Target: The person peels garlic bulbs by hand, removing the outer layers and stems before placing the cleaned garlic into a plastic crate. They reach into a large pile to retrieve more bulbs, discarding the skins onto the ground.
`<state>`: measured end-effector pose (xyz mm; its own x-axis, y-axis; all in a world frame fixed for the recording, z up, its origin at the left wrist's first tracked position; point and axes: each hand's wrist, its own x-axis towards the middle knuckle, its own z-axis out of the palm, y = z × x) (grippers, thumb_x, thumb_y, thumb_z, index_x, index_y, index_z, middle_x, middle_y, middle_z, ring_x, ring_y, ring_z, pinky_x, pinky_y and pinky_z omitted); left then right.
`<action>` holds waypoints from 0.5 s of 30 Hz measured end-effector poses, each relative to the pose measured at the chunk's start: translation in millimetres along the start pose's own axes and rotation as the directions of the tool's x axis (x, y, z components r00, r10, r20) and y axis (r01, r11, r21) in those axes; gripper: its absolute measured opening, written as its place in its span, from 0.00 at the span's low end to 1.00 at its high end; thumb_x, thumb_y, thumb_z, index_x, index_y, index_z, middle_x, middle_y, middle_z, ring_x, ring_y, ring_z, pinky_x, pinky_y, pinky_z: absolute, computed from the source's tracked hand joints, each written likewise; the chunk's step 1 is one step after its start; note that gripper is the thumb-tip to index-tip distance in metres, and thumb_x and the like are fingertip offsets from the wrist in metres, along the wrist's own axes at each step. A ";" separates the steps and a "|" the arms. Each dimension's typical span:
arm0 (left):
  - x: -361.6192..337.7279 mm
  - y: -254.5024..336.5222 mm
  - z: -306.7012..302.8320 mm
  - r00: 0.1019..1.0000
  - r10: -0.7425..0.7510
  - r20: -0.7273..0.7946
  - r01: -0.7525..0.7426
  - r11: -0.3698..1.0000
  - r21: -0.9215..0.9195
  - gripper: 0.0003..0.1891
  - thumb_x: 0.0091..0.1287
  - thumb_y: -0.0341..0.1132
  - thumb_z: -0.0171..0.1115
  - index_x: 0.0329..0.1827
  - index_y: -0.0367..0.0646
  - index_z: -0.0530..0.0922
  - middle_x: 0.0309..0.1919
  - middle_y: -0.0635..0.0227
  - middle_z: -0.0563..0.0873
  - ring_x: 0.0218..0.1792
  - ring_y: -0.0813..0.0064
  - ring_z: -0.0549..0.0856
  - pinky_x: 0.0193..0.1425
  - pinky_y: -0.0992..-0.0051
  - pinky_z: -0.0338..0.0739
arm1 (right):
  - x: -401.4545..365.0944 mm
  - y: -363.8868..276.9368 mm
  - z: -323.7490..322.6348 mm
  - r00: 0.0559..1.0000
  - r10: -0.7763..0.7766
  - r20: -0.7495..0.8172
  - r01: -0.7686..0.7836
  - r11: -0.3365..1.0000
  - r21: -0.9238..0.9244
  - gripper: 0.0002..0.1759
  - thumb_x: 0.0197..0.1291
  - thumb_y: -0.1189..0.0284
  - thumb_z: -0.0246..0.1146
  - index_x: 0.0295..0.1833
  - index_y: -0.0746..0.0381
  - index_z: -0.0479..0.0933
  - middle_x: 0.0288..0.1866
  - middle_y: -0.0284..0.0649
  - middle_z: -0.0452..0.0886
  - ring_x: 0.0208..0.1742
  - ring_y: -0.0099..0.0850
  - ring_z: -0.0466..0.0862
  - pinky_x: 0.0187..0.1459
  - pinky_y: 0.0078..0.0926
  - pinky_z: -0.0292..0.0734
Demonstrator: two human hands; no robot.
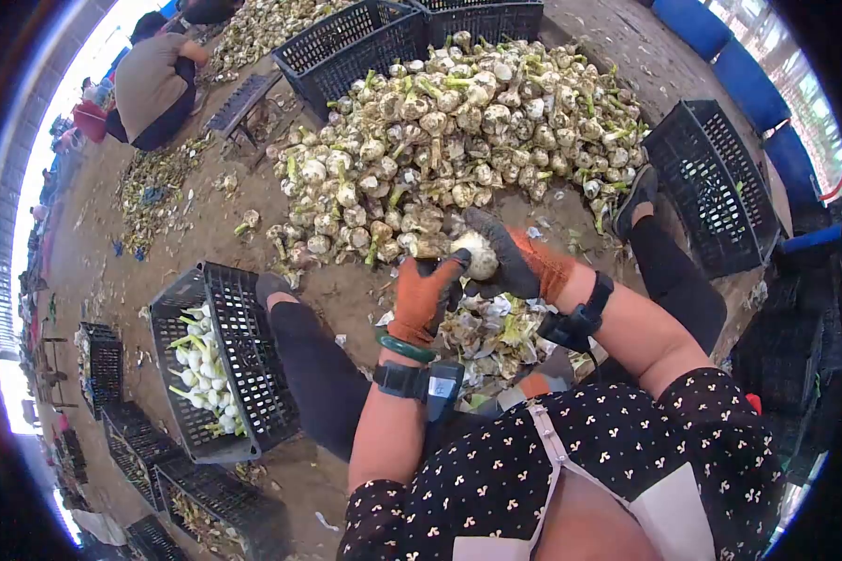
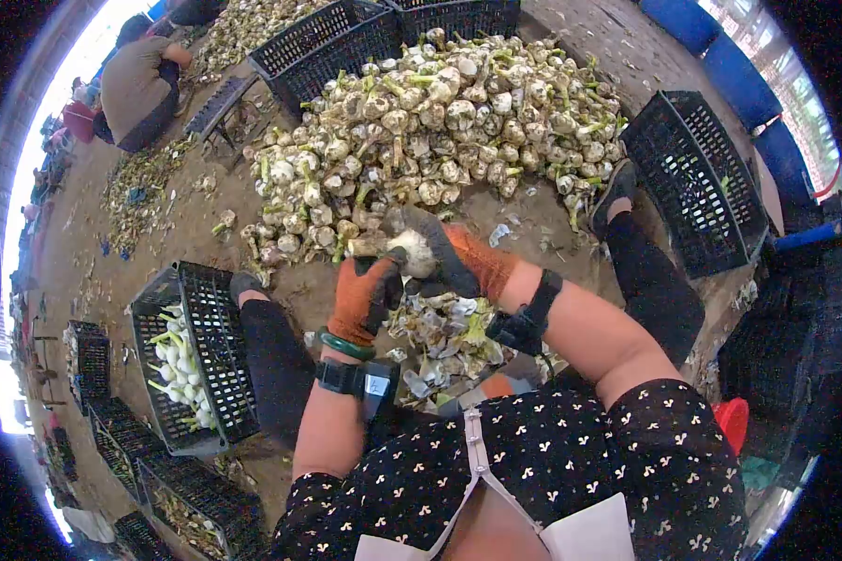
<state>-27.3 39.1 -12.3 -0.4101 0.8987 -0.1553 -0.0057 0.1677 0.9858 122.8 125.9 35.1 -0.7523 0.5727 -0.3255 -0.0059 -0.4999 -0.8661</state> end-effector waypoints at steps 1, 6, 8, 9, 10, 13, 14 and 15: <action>1.8 -8.5 -0.1 1.000 0.006 -0.030 -0.005 1.000 0.015 0.11 0.55 0.31 0.60 0.39 0.35 0.74 0.26 0.66 0.80 0.23 0.79 0.79 0.23 0.79 0.71 | 1.4 1.7 4.6 0.998 -0.046 -0.038 0.043 0.997 -0.067 0.27 0.59 0.45 0.44 0.48 0.56 0.72 0.37 0.33 0.79 0.31 0.23 0.79 0.28 0.24 0.76; -22.5 57.8 4.8 0.991 -0.083 0.104 0.117 0.912 -0.394 0.15 0.49 0.31 0.65 0.38 0.32 0.76 0.31 0.63 0.82 0.32 0.77 0.79 0.38 0.75 0.74 | -2.8 -16.6 0.7 0.957 0.225 0.181 -0.268 0.928 0.260 0.27 0.57 0.50 0.53 0.54 0.58 0.70 0.42 0.35 0.78 0.36 0.25 0.78 0.31 0.28 0.77; -26.4 62.5 6.5 0.993 0.111 -0.040 -0.114 0.988 -0.102 0.13 0.50 0.28 0.63 0.38 0.32 0.77 0.31 0.63 0.82 0.33 0.77 0.79 0.38 0.77 0.73 | 1.7 -11.1 -1.1 0.952 0.259 0.163 -0.294 0.925 0.241 0.32 0.56 0.42 0.46 0.50 0.57 0.73 0.38 0.34 0.79 0.33 0.24 0.78 0.27 0.26 0.76; -21.9 54.2 6.3 0.993 0.110 -0.039 -0.114 0.988 -0.102 0.13 0.50 0.28 0.63 0.38 0.32 0.77 0.31 0.63 0.82 0.33 0.77 0.79 0.38 0.77 0.73 | -1.3 -13.9 0.5 0.952 0.260 0.163 -0.294 0.925 0.242 0.32 0.56 0.42 0.46 0.50 0.57 0.73 0.38 0.34 0.79 0.33 0.24 0.78 0.27 0.26 0.76; -13.6 38.3 5.8 0.963 0.268 -0.033 -0.269 0.962 -0.049 0.14 0.50 0.27 0.62 0.40 0.32 0.76 0.32 0.63 0.82 0.33 0.77 0.79 0.38 0.76 0.73 | -7.3 -18.9 3.2 0.943 0.277 0.184 -0.317 0.916 0.247 0.29 0.57 0.43 0.46 0.48 0.56 0.74 0.33 0.35 0.79 0.27 0.27 0.78 0.22 0.26 0.74; -10.0 28.8 10.2 0.985 0.075 -0.158 -0.116 0.955 -0.274 0.17 0.51 0.25 0.60 0.45 0.31 0.74 0.34 0.60 0.82 0.35 0.72 0.79 0.43 0.73 0.73 | -15.0 -22.1 15.2 0.935 0.188 0.302 -0.303 0.866 0.398 0.27 0.59 0.45 0.45 0.49 0.54 0.72 0.33 0.35 0.79 0.27 0.27 0.79 0.24 0.28 0.76; 1.3 -0.5 9.4 0.921 0.203 -0.332 -0.217 0.976 -0.004 0.19 0.51 0.26 0.60 0.47 0.30 0.72 0.35 0.57 0.81 0.37 0.69 0.79 0.44 0.72 0.72 | -18.5 -16.2 18.1 0.984 0.057 0.169 -0.101 0.959 0.265 0.25 0.59 0.49 0.49 0.52 0.57 0.69 0.38 0.36 0.77 0.31 0.25 0.78 0.30 0.27 0.77; 3.8 2.9 10.8 0.817 0.361 -0.450 -0.256 0.926 0.278 0.20 0.52 0.26 0.60 0.49 0.30 0.71 0.36 0.54 0.81 0.39 0.65 0.79 0.46 0.71 0.72 | -19.5 -12.1 18.5 0.993 -0.102 0.056 0.096 0.990 0.100 0.25 0.60 0.53 0.52 0.55 0.60 0.66 0.42 0.38 0.76 0.36 0.23 0.78 0.35 0.26 0.78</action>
<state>-19.1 47.4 -10.7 -0.7477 0.6119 0.2579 0.3531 0.0375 0.9348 125.3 108.7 59.0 -0.7835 0.5835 -0.2135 -0.1441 -0.5050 -0.8510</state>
